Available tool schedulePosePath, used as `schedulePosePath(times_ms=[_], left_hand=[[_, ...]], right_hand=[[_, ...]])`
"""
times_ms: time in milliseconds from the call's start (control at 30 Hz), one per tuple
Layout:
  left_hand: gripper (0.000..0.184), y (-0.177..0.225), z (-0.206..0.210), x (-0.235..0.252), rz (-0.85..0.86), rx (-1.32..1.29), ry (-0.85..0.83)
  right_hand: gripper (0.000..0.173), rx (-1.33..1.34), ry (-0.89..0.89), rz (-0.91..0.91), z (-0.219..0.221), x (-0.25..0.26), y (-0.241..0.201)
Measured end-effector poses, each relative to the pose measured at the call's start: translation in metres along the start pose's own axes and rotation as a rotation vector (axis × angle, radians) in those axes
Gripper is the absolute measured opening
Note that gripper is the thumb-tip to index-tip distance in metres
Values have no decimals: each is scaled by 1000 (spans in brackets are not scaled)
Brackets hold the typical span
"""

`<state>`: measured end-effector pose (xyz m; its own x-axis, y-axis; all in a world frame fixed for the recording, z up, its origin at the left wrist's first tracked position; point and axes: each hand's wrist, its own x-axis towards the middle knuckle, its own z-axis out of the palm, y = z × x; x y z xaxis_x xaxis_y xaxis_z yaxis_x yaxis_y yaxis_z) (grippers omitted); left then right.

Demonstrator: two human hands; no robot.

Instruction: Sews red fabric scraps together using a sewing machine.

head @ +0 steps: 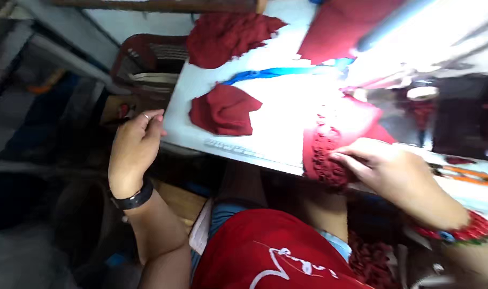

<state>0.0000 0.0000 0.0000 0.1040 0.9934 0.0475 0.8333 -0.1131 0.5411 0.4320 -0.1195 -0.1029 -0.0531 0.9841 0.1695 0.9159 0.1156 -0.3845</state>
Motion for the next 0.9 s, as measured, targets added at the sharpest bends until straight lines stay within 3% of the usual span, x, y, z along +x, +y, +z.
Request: schedulePosePath(times_ms=[133, 200, 267, 367, 533, 667, 800, 900], left_hand=[[27, 81, 81, 68, 585, -132, -81], [21, 121, 129, 90, 779, -189, -150], [18, 153, 179, 101, 897, -270, -226], [26, 180, 231, 107, 938, -142, -331], [30, 191, 254, 107, 974, 90, -312], [28, 191, 254, 106, 935, 58, -302], [21, 192, 255, 108, 959, 62, -349], [22, 187, 256, 110, 1095, 57, -308]], right_hand=[[14, -20, 0, 46, 2, 7, 1], [24, -70, -4, 79, 1, 10, 1], [48, -118, -29, 100, -3, 13, 4], [62, -174, -97, 109, -9, 19, 7], [63, -206, -134, 42, -13, 29, 15], [93, -263, -204, 82, -14, 37, 20], [85, -285, -189, 45, -15, 38, 19], [78, -300, -181, 17, -17, 37, 14]])
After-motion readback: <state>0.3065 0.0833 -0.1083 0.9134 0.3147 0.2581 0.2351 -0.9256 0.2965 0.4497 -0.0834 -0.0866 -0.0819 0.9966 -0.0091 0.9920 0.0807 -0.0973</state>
